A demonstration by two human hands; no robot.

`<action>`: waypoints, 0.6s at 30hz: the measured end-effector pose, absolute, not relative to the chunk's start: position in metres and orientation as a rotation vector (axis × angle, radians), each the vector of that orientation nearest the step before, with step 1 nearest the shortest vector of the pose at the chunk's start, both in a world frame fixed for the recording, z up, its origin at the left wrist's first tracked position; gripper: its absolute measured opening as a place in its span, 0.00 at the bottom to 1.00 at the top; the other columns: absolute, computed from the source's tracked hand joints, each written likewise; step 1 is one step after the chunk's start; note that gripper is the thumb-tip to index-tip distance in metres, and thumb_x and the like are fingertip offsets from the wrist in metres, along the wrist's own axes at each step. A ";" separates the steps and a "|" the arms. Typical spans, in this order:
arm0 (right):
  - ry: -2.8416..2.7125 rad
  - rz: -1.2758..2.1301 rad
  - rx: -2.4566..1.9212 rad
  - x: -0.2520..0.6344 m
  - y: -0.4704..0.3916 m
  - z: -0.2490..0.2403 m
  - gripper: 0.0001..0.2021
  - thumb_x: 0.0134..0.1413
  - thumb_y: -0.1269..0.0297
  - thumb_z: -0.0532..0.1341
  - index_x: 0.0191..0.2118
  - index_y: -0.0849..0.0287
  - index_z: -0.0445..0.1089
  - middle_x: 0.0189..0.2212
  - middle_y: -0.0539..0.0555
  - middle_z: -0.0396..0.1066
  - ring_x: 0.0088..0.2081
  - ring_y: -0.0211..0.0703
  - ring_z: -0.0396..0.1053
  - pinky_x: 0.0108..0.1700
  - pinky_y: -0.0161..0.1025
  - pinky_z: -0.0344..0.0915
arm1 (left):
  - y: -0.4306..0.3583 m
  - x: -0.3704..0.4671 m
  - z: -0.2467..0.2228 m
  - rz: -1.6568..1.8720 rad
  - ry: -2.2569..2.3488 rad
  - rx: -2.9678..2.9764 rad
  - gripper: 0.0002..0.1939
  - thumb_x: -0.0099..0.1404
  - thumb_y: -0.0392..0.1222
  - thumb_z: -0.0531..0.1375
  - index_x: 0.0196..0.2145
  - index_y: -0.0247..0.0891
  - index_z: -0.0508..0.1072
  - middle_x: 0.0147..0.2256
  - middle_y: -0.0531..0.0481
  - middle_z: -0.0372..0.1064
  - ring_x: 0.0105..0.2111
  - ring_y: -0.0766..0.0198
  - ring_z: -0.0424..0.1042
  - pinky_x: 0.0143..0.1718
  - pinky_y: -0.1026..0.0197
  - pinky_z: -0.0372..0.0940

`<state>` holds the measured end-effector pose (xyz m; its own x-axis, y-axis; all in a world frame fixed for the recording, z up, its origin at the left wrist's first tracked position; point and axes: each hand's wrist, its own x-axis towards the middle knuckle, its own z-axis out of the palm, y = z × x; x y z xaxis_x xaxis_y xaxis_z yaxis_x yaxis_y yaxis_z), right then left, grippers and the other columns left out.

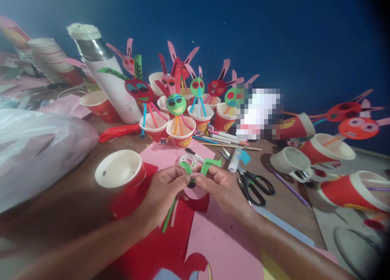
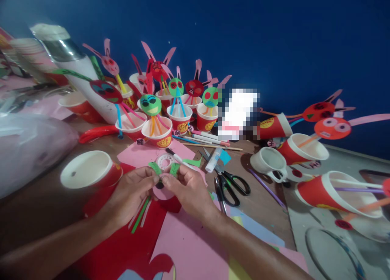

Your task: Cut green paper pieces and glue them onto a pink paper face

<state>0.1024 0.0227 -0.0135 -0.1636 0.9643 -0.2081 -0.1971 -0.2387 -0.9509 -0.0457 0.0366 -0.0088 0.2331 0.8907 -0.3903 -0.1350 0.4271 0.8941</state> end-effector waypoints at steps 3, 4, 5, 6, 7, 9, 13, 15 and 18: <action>-1.078 1.549 -1.139 0.102 0.022 -0.011 0.06 0.50 0.63 0.61 0.35 0.58 0.70 0.31 0.50 0.71 0.34 0.40 0.67 0.38 0.36 0.62 | 0.038 -0.047 -0.010 0.836 1.102 0.863 0.08 0.55 0.40 0.60 0.23 0.34 0.68 0.21 0.55 0.65 0.19 0.71 0.64 0.21 0.68 0.61; -1.102 1.534 -1.150 0.102 0.022 -0.010 0.06 0.49 0.64 0.61 0.34 0.58 0.70 0.30 0.49 0.71 0.33 0.40 0.67 0.37 0.35 0.62 | 0.038 -0.048 -0.010 0.835 1.100 0.861 0.08 0.55 0.40 0.60 0.23 0.34 0.67 0.20 0.54 0.65 0.19 0.71 0.64 0.22 0.68 0.61; -1.123 1.523 -1.165 0.103 0.022 -0.010 0.05 0.49 0.64 0.61 0.33 0.58 0.70 0.30 0.49 0.70 0.33 0.40 0.66 0.36 0.35 0.61 | 0.038 -0.048 -0.011 0.837 1.097 0.856 0.08 0.55 0.40 0.60 0.23 0.35 0.67 0.20 0.55 0.65 0.19 0.70 0.64 0.21 0.67 0.60; -1.140 1.514 -1.179 0.103 0.022 -0.010 0.05 0.48 0.65 0.61 0.33 0.58 0.70 0.29 0.49 0.70 0.32 0.39 0.65 0.35 0.34 0.61 | 0.039 -0.048 -0.011 0.841 1.093 0.850 0.08 0.55 0.40 0.60 0.22 0.35 0.66 0.19 0.55 0.65 0.19 0.70 0.64 0.21 0.67 0.60; -1.159 1.505 -1.193 0.103 0.022 -0.011 0.05 0.48 0.65 0.61 0.33 0.59 0.70 0.29 0.48 0.69 0.31 0.39 0.65 0.34 0.34 0.61 | 0.039 -0.048 -0.011 0.847 1.084 0.843 0.08 0.56 0.40 0.60 0.22 0.35 0.66 0.19 0.55 0.65 0.18 0.70 0.64 0.21 0.67 0.60; -1.187 1.499 -1.224 0.103 0.022 -0.012 0.07 0.48 0.65 0.60 0.34 0.60 0.69 0.28 0.48 0.68 0.29 0.38 0.63 0.31 0.33 0.59 | 0.040 -0.048 -0.011 0.861 1.058 0.828 0.08 0.56 0.39 0.59 0.23 0.35 0.65 0.20 0.55 0.65 0.19 0.70 0.64 0.21 0.67 0.60; -1.193 1.504 -1.289 0.103 0.021 -0.015 0.05 0.48 0.66 0.60 0.33 0.60 0.68 0.24 0.46 0.64 0.24 0.35 0.59 0.27 0.32 0.56 | 0.041 -0.048 -0.012 0.871 1.025 0.791 0.07 0.57 0.38 0.59 0.23 0.35 0.65 0.20 0.55 0.64 0.20 0.70 0.64 0.22 0.67 0.62; -1.186 1.514 -1.286 0.103 0.021 -0.016 0.03 0.48 0.67 0.59 0.30 0.60 0.67 0.23 0.45 0.63 0.24 0.34 0.58 0.27 0.32 0.56 | 0.041 -0.048 -0.012 0.871 1.022 0.788 0.07 0.57 0.38 0.59 0.24 0.35 0.65 0.21 0.55 0.64 0.20 0.70 0.64 0.22 0.67 0.62; -1.185 1.512 -1.283 0.103 0.021 -0.015 0.02 0.47 0.68 0.59 0.28 0.60 0.65 0.22 0.45 0.62 0.24 0.34 0.58 0.27 0.32 0.57 | 0.040 -0.048 -0.009 0.876 0.993 0.767 0.06 0.56 0.38 0.59 0.24 0.35 0.65 0.22 0.54 0.65 0.21 0.69 0.65 0.22 0.66 0.63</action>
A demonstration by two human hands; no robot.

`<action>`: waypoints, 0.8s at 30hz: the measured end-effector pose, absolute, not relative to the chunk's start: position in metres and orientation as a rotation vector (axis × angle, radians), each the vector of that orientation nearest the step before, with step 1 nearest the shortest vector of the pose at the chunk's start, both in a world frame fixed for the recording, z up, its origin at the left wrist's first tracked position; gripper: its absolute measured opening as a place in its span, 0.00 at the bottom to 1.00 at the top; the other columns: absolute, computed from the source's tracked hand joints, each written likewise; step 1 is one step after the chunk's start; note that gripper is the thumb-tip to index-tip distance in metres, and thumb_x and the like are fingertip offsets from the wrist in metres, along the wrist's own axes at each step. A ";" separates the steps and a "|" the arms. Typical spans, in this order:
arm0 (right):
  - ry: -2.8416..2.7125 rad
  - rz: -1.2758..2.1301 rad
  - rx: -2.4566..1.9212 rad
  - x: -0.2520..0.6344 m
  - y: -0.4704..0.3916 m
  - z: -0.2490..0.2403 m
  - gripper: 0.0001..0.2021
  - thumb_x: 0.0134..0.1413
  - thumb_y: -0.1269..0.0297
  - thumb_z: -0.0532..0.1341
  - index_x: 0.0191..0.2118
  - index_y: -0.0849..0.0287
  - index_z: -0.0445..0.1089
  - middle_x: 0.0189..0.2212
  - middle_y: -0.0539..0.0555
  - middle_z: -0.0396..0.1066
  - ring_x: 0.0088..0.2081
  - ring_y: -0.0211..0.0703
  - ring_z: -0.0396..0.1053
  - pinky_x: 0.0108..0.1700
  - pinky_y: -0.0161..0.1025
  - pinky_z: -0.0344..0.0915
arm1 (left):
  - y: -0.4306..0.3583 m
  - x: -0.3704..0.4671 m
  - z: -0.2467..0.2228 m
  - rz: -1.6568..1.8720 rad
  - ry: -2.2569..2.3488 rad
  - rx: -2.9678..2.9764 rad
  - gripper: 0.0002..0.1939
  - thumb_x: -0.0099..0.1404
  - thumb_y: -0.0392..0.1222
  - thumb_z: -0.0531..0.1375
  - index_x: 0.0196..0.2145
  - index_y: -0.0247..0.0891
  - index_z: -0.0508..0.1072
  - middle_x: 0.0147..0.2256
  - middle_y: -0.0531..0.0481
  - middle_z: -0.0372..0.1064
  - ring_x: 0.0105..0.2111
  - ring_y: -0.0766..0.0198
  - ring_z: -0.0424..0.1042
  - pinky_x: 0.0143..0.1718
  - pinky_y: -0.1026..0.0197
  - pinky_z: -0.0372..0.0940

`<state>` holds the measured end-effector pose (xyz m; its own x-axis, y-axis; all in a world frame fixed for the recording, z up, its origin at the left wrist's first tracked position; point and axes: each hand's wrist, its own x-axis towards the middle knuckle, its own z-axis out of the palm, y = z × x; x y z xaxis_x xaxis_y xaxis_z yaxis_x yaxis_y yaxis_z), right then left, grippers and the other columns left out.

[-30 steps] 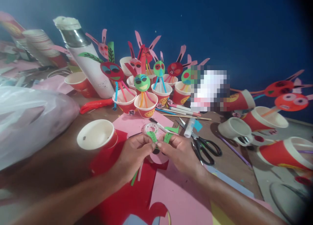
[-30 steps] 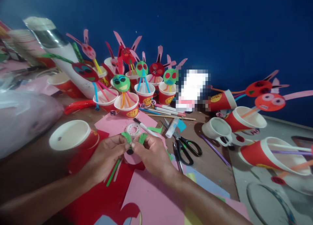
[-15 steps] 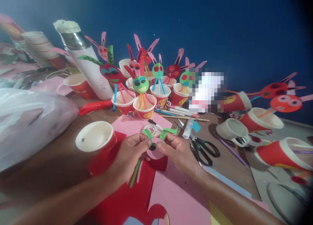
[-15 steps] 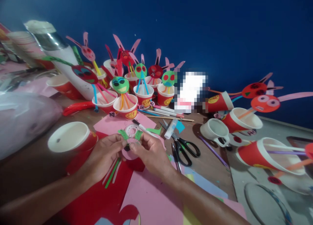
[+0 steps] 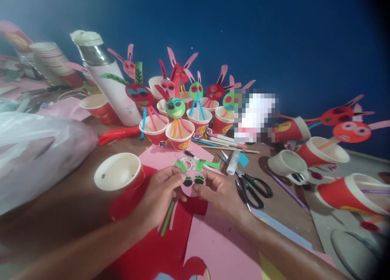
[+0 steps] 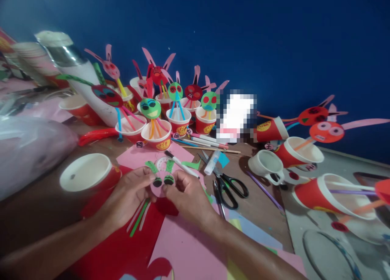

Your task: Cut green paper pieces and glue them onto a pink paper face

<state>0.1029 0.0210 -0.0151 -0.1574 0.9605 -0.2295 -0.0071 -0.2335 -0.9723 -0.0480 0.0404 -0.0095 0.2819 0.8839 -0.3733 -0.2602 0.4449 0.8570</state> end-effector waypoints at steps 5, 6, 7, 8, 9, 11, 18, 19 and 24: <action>-1.185 1.517 -1.284 0.103 0.021 -0.014 0.03 0.48 0.67 0.59 0.30 0.60 0.67 0.23 0.46 0.63 0.25 0.34 0.59 0.27 0.32 0.57 | 0.039 -0.047 -0.006 0.911 0.946 0.714 0.04 0.55 0.36 0.58 0.25 0.35 0.66 0.23 0.54 0.65 0.22 0.68 0.66 0.21 0.66 0.64; -1.185 1.519 -1.283 0.102 0.021 -0.014 0.03 0.48 0.67 0.59 0.30 0.61 0.67 0.23 0.46 0.63 0.25 0.34 0.59 0.27 0.32 0.57 | 0.039 -0.046 -0.006 0.913 0.946 0.716 0.04 0.56 0.36 0.58 0.25 0.35 0.67 0.24 0.54 0.65 0.22 0.68 0.66 0.21 0.66 0.64; -1.185 1.518 -1.282 0.102 0.021 -0.014 0.03 0.48 0.66 0.59 0.30 0.60 0.67 0.23 0.46 0.63 0.25 0.34 0.59 0.27 0.32 0.57 | 0.040 -0.046 -0.006 0.910 0.944 0.718 0.03 0.56 0.36 0.58 0.26 0.35 0.67 0.24 0.53 0.66 0.22 0.68 0.66 0.21 0.66 0.64; -1.185 1.517 -1.281 0.102 0.021 -0.014 0.04 0.48 0.66 0.59 0.31 0.60 0.67 0.23 0.45 0.63 0.24 0.34 0.59 0.27 0.32 0.57 | 0.040 -0.046 -0.006 0.909 0.939 0.719 0.03 0.56 0.36 0.57 0.26 0.35 0.67 0.25 0.53 0.66 0.23 0.68 0.66 0.21 0.66 0.64; -1.186 1.516 -1.282 0.102 0.021 -0.014 0.04 0.48 0.66 0.59 0.31 0.60 0.67 0.23 0.45 0.63 0.24 0.34 0.59 0.27 0.32 0.56 | 0.040 -0.046 -0.007 0.911 0.932 0.715 0.03 0.57 0.36 0.57 0.27 0.35 0.67 0.25 0.53 0.66 0.23 0.67 0.66 0.21 0.65 0.64; -1.176 1.524 -1.284 0.103 0.021 -0.015 0.04 0.48 0.65 0.59 0.30 0.60 0.67 0.23 0.45 0.63 0.24 0.34 0.59 0.27 0.32 0.57 | 0.040 -0.046 -0.007 0.920 0.910 0.691 0.03 0.57 0.36 0.57 0.26 0.35 0.67 0.24 0.53 0.66 0.22 0.67 0.66 0.21 0.65 0.64; -1.104 1.468 -1.272 0.104 0.023 -0.014 0.03 0.46 0.68 0.60 0.26 0.60 0.66 0.20 0.45 0.62 0.23 0.34 0.57 0.27 0.31 0.55 | 0.038 -0.048 -0.007 0.936 0.864 0.691 0.04 0.58 0.38 0.58 0.28 0.35 0.69 0.28 0.52 0.64 0.26 0.67 0.65 0.20 0.66 0.64; -1.098 1.460 -1.265 0.104 0.023 -0.014 0.03 0.46 0.68 0.60 0.26 0.60 0.66 0.21 0.45 0.62 0.23 0.33 0.57 0.27 0.31 0.55 | 0.038 -0.048 -0.008 0.924 0.876 0.703 0.04 0.58 0.38 0.58 0.28 0.35 0.69 0.27 0.52 0.64 0.26 0.67 0.65 0.20 0.66 0.64; -1.101 1.431 -1.243 0.106 0.023 -0.014 0.03 0.47 0.68 0.60 0.26 0.60 0.66 0.21 0.45 0.61 0.24 0.33 0.56 0.27 0.30 0.55 | 0.038 -0.048 -0.013 0.871 0.948 0.752 0.06 0.57 0.38 0.60 0.24 0.36 0.67 0.24 0.55 0.63 0.21 0.71 0.63 0.20 0.68 0.63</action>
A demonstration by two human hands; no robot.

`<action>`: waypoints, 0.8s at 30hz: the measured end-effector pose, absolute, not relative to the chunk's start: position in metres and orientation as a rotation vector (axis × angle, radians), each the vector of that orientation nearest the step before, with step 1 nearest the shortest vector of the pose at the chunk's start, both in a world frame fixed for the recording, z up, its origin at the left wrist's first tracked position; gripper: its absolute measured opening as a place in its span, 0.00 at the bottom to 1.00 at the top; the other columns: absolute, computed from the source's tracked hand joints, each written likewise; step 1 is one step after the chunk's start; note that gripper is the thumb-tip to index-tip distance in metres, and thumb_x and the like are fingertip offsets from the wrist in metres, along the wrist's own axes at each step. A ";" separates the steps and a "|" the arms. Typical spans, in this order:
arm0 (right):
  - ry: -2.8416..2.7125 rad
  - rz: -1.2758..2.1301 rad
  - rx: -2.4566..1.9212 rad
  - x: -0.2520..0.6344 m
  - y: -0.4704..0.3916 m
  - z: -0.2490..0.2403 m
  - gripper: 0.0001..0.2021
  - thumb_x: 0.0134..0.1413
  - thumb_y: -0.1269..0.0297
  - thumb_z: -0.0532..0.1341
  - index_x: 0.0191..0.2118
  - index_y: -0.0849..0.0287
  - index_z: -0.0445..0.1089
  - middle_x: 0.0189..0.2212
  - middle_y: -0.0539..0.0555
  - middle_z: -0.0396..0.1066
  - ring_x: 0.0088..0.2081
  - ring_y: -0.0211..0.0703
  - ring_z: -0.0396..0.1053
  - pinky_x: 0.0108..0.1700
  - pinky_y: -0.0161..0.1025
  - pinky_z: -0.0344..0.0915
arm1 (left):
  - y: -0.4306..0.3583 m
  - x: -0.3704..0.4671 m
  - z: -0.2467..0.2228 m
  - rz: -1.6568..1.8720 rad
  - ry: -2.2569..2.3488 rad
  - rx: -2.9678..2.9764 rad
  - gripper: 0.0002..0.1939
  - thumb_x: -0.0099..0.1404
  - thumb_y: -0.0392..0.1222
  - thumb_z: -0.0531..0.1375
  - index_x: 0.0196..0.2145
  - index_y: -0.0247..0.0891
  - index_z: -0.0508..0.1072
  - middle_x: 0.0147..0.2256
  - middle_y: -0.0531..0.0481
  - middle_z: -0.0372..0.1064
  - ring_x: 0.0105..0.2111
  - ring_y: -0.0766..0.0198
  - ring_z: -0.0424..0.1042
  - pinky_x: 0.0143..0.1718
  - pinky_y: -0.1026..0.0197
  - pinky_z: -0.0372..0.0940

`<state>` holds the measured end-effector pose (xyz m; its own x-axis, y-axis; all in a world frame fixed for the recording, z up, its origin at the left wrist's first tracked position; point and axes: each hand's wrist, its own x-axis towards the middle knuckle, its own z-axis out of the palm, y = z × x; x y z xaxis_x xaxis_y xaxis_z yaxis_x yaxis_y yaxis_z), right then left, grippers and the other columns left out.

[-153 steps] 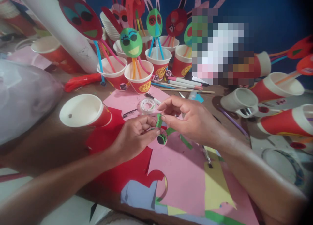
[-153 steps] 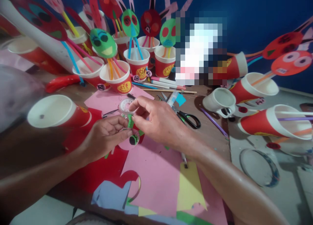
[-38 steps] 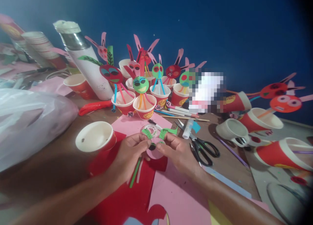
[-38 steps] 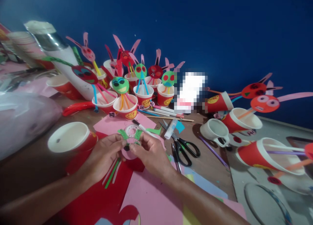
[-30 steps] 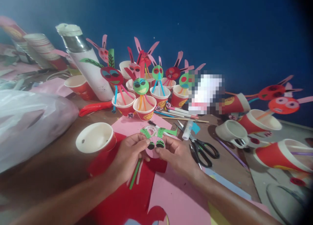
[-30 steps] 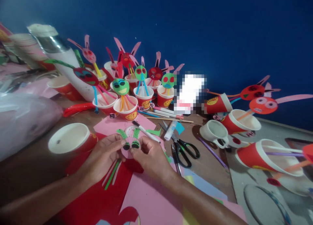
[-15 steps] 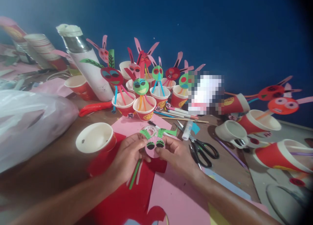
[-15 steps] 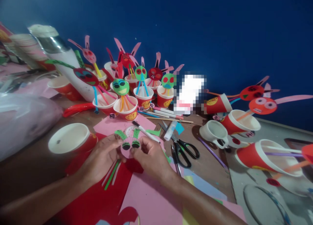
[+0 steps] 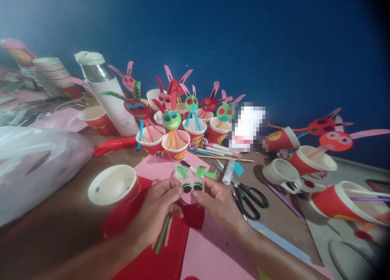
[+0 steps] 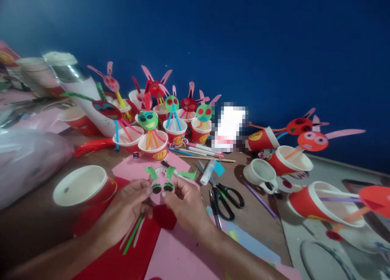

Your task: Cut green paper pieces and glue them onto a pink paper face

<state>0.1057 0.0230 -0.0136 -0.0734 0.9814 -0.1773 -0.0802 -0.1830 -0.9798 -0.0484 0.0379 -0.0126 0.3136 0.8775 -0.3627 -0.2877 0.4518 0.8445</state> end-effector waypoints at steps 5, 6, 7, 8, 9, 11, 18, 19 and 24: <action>-1.107 1.498 -1.212 0.104 0.022 -0.008 0.03 0.46 0.66 0.60 0.28 0.59 0.67 0.22 0.45 0.62 0.24 0.35 0.57 0.26 0.31 0.55 | 0.040 -0.051 -0.013 0.884 0.979 0.766 0.07 0.56 0.40 0.61 0.24 0.36 0.67 0.23 0.56 0.62 0.20 0.71 0.63 0.20 0.68 0.61; -1.101 1.522 -1.208 0.103 0.021 -0.008 0.04 0.45 0.65 0.61 0.29 0.59 0.68 0.21 0.45 0.62 0.23 0.35 0.57 0.26 0.32 0.55 | 0.041 -0.051 -0.013 0.892 0.984 0.763 0.07 0.55 0.40 0.61 0.24 0.36 0.67 0.23 0.56 0.62 0.20 0.71 0.63 0.20 0.68 0.61; -1.095 1.538 -1.212 0.103 0.021 -0.008 0.05 0.45 0.65 0.61 0.29 0.59 0.67 0.20 0.45 0.61 0.23 0.35 0.56 0.26 0.32 0.55 | 0.042 -0.052 -0.013 0.900 0.989 0.764 0.07 0.55 0.40 0.61 0.25 0.36 0.68 0.23 0.56 0.62 0.21 0.71 0.63 0.20 0.68 0.61; -1.092 1.542 -1.220 0.102 0.021 -0.008 0.05 0.44 0.64 0.61 0.28 0.59 0.67 0.19 0.45 0.61 0.22 0.35 0.56 0.25 0.32 0.54 | 0.043 -0.052 -0.012 0.908 0.995 0.769 0.06 0.55 0.40 0.61 0.25 0.36 0.68 0.23 0.56 0.62 0.21 0.71 0.63 0.20 0.68 0.62; -1.092 1.538 -1.230 0.102 0.020 -0.008 0.04 0.45 0.64 0.61 0.26 0.60 0.66 0.19 0.45 0.60 0.22 0.35 0.56 0.25 0.32 0.54 | 0.044 -0.052 -0.012 0.913 1.000 0.776 0.06 0.55 0.40 0.61 0.25 0.36 0.68 0.23 0.56 0.62 0.21 0.70 0.63 0.20 0.68 0.62; -1.093 1.522 -1.243 0.102 0.019 -0.011 0.05 0.46 0.65 0.60 0.24 0.60 0.65 0.19 0.45 0.60 0.22 0.34 0.56 0.25 0.32 0.55 | 0.044 -0.053 -0.012 0.918 1.000 0.784 0.06 0.55 0.40 0.61 0.25 0.36 0.68 0.23 0.56 0.62 0.22 0.70 0.63 0.20 0.68 0.61; -1.088 1.472 -1.229 0.103 0.020 -0.019 0.07 0.50 0.66 0.58 0.24 0.59 0.62 0.19 0.45 0.61 0.22 0.34 0.57 0.26 0.31 0.55 | 0.043 -0.054 -0.013 0.891 0.962 0.813 0.06 0.58 0.40 0.59 0.26 0.36 0.68 0.23 0.54 0.63 0.24 0.68 0.65 0.20 0.68 0.61; -1.090 1.462 -1.231 0.103 0.021 -0.020 0.07 0.50 0.66 0.58 0.24 0.59 0.61 0.19 0.45 0.60 0.22 0.34 0.56 0.26 0.31 0.55 | 0.043 -0.054 -0.013 0.883 0.966 0.822 0.07 0.58 0.40 0.59 0.25 0.36 0.68 0.23 0.54 0.63 0.24 0.68 0.64 0.21 0.68 0.61; -1.115 1.428 -1.231 0.103 0.021 -0.019 0.08 0.50 0.66 0.59 0.24 0.60 0.62 0.20 0.45 0.60 0.23 0.34 0.56 0.27 0.32 0.54 | 0.042 -0.053 -0.015 0.841 0.993 0.842 0.08 0.57 0.41 0.60 0.25 0.35 0.67 0.22 0.53 0.64 0.23 0.69 0.63 0.21 0.69 0.60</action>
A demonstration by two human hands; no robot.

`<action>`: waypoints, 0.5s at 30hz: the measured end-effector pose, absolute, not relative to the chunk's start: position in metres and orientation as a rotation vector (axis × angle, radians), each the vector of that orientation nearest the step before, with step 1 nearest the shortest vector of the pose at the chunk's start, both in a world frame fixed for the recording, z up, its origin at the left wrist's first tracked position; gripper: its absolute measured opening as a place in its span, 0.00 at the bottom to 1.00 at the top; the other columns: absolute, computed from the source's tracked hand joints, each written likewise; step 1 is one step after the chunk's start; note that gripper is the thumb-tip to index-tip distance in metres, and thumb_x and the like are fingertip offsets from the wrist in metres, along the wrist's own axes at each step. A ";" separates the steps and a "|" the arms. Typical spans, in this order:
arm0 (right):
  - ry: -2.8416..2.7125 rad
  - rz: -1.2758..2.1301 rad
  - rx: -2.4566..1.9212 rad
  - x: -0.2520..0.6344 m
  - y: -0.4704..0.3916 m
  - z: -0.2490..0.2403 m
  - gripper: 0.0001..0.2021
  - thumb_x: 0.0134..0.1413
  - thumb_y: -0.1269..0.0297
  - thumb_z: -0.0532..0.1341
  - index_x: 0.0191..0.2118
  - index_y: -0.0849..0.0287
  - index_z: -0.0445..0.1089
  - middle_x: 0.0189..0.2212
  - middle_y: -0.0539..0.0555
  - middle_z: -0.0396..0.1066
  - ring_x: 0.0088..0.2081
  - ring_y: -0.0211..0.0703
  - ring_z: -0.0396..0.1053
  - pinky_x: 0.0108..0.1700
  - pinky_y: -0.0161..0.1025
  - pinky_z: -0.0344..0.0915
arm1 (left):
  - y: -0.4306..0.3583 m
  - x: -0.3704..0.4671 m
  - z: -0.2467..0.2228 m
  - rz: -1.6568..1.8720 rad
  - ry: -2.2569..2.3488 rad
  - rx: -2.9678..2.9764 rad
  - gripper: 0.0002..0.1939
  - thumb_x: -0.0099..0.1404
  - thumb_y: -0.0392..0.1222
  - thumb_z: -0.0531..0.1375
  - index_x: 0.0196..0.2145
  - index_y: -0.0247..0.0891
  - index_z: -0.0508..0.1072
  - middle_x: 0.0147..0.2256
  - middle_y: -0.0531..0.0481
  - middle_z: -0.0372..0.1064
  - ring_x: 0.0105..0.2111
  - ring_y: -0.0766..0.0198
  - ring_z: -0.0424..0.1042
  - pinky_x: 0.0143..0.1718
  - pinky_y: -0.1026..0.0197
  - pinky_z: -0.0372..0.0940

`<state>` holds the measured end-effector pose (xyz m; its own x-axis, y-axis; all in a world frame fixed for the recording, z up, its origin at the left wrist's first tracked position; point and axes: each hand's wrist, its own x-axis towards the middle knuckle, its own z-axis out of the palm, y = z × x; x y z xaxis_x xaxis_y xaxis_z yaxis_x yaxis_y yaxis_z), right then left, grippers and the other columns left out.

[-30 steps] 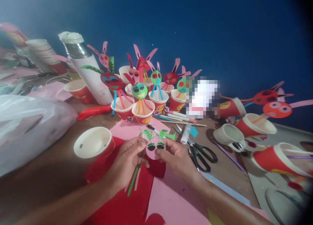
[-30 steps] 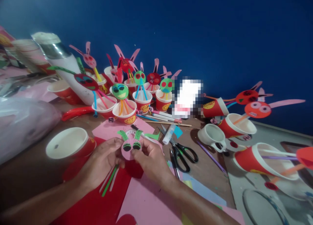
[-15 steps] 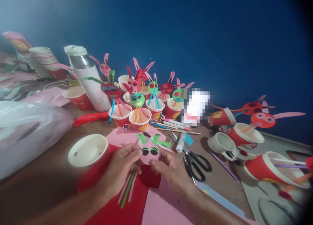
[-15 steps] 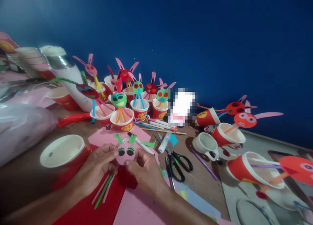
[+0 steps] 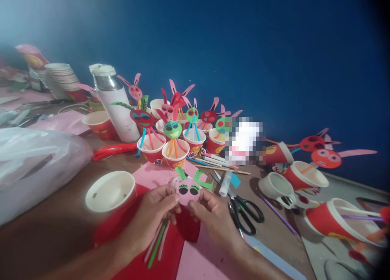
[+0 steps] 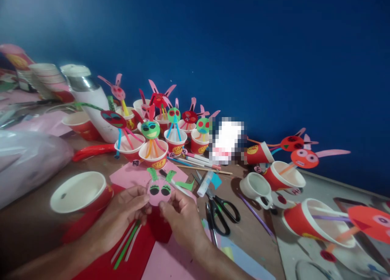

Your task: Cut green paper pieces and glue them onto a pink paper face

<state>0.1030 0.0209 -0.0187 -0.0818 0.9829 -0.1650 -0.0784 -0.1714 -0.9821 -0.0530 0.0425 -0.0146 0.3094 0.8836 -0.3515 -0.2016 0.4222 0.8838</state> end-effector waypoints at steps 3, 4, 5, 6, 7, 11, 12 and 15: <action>-1.130 1.424 -1.229 0.103 0.021 -0.020 0.08 0.50 0.65 0.59 0.23 0.60 0.62 0.20 0.45 0.59 0.23 0.34 0.55 0.27 0.32 0.54 | 0.043 -0.053 -0.015 0.847 1.006 0.839 0.08 0.56 0.41 0.60 0.25 0.35 0.67 0.22 0.53 0.64 0.22 0.69 0.63 0.21 0.69 0.60; -1.133 1.422 -1.230 0.103 0.021 -0.021 0.09 0.50 0.65 0.59 0.23 0.60 0.62 0.20 0.45 0.59 0.23 0.34 0.55 0.26 0.32 0.54 | 0.043 -0.053 -0.015 0.848 1.011 0.836 0.08 0.56 0.42 0.61 0.25 0.35 0.68 0.22 0.53 0.64 0.22 0.69 0.63 0.21 0.68 0.60; -1.135 1.421 -1.232 0.103 0.021 -0.022 0.09 0.50 0.64 0.59 0.23 0.60 0.61 0.20 0.45 0.59 0.23 0.34 0.55 0.26 0.32 0.54 | 0.043 -0.053 -0.014 0.847 1.017 0.834 0.08 0.56 0.42 0.61 0.25 0.35 0.68 0.22 0.53 0.64 0.23 0.69 0.63 0.21 0.68 0.60; -1.137 1.420 -1.235 0.103 0.021 -0.022 0.09 0.50 0.64 0.59 0.23 0.60 0.61 0.19 0.45 0.59 0.23 0.34 0.55 0.26 0.32 0.54 | 0.043 -0.053 -0.014 0.843 1.022 0.835 0.08 0.55 0.42 0.61 0.25 0.35 0.68 0.22 0.53 0.65 0.23 0.69 0.64 0.21 0.68 0.60; -1.140 1.417 -1.239 0.104 0.022 -0.023 0.10 0.50 0.64 0.59 0.23 0.60 0.61 0.19 0.45 0.59 0.22 0.34 0.55 0.26 0.32 0.53 | 0.043 -0.053 -0.014 0.839 1.027 0.837 0.08 0.55 0.42 0.60 0.25 0.35 0.67 0.22 0.53 0.64 0.23 0.69 0.64 0.21 0.68 0.60; -1.144 1.409 -1.255 0.104 0.021 -0.024 0.10 0.50 0.65 0.59 0.22 0.60 0.60 0.18 0.45 0.58 0.22 0.34 0.55 0.26 0.32 0.53 | 0.043 -0.053 -0.013 0.820 1.038 0.851 0.08 0.56 0.41 0.60 0.25 0.35 0.67 0.21 0.53 0.65 0.22 0.69 0.64 0.21 0.68 0.60; -1.145 1.408 -1.258 0.104 0.021 -0.024 0.10 0.50 0.65 0.59 0.22 0.60 0.60 0.18 0.45 0.58 0.22 0.34 0.55 0.26 0.32 0.53 | 0.043 -0.053 -0.013 0.820 1.042 0.850 0.07 0.56 0.41 0.59 0.25 0.35 0.67 0.21 0.53 0.65 0.21 0.70 0.64 0.21 0.68 0.60; -1.149 1.405 -1.258 0.104 0.021 -0.024 0.10 0.50 0.66 0.59 0.22 0.60 0.60 0.19 0.45 0.59 0.22 0.34 0.55 0.26 0.32 0.53 | 0.043 -0.053 -0.013 0.826 1.049 0.850 0.07 0.56 0.40 0.59 0.25 0.35 0.66 0.21 0.53 0.65 0.21 0.70 0.63 0.21 0.68 0.60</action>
<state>0.1038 0.0207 -0.0243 -0.0776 0.9841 -0.1598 -0.0382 -0.1631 -0.9859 -0.0531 0.0428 -0.0132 0.2796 0.8822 -0.3789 -0.1616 0.4322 0.8872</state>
